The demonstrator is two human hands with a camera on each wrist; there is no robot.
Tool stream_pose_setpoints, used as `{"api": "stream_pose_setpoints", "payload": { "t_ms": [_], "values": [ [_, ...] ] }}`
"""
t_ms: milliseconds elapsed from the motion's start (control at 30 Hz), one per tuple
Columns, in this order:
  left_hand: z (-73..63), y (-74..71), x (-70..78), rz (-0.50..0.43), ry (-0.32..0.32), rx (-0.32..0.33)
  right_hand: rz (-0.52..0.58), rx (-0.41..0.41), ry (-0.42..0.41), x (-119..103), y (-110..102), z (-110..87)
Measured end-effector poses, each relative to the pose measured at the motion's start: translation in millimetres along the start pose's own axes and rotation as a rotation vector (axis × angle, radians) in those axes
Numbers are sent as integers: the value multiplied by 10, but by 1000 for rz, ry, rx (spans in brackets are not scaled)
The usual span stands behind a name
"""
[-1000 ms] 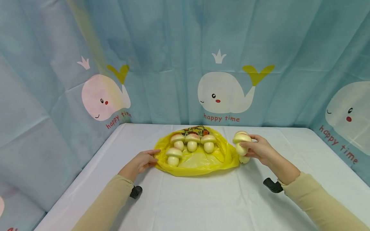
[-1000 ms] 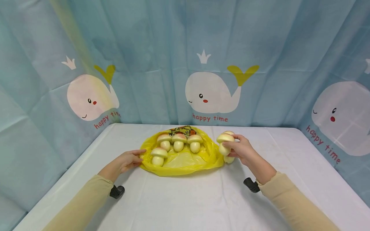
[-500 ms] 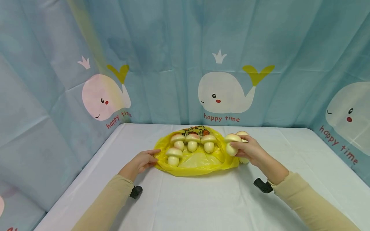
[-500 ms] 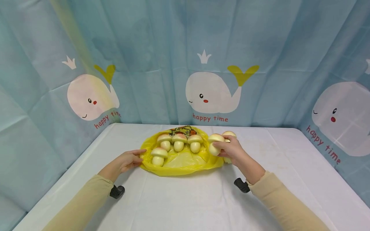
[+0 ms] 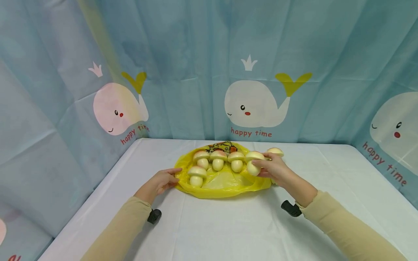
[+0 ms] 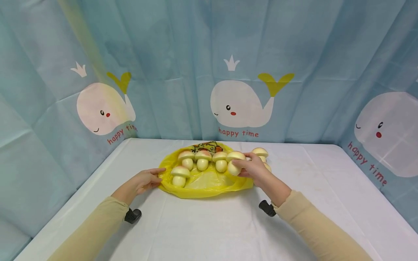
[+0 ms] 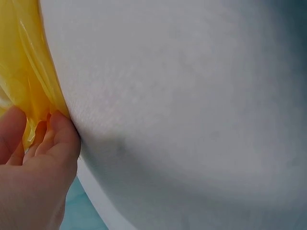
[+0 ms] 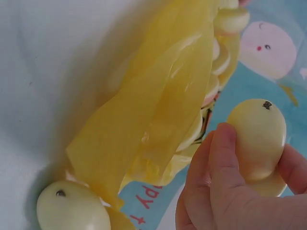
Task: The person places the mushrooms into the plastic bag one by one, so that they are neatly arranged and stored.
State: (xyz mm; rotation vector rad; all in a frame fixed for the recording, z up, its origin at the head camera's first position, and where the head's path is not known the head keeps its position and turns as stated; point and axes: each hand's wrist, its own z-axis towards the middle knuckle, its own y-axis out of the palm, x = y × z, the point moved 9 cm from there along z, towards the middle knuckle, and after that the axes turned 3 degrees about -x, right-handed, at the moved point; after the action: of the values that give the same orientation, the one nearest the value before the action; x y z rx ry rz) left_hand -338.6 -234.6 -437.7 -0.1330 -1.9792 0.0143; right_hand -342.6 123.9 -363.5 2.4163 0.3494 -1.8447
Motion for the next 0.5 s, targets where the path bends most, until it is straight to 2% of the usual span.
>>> {"api": "stream_pose_setpoints", "payload": {
  "t_ms": [500],
  "values": [
    [1,-2,-1,7,-7,6,47,-25,24,38,242,114]
  ]
}}
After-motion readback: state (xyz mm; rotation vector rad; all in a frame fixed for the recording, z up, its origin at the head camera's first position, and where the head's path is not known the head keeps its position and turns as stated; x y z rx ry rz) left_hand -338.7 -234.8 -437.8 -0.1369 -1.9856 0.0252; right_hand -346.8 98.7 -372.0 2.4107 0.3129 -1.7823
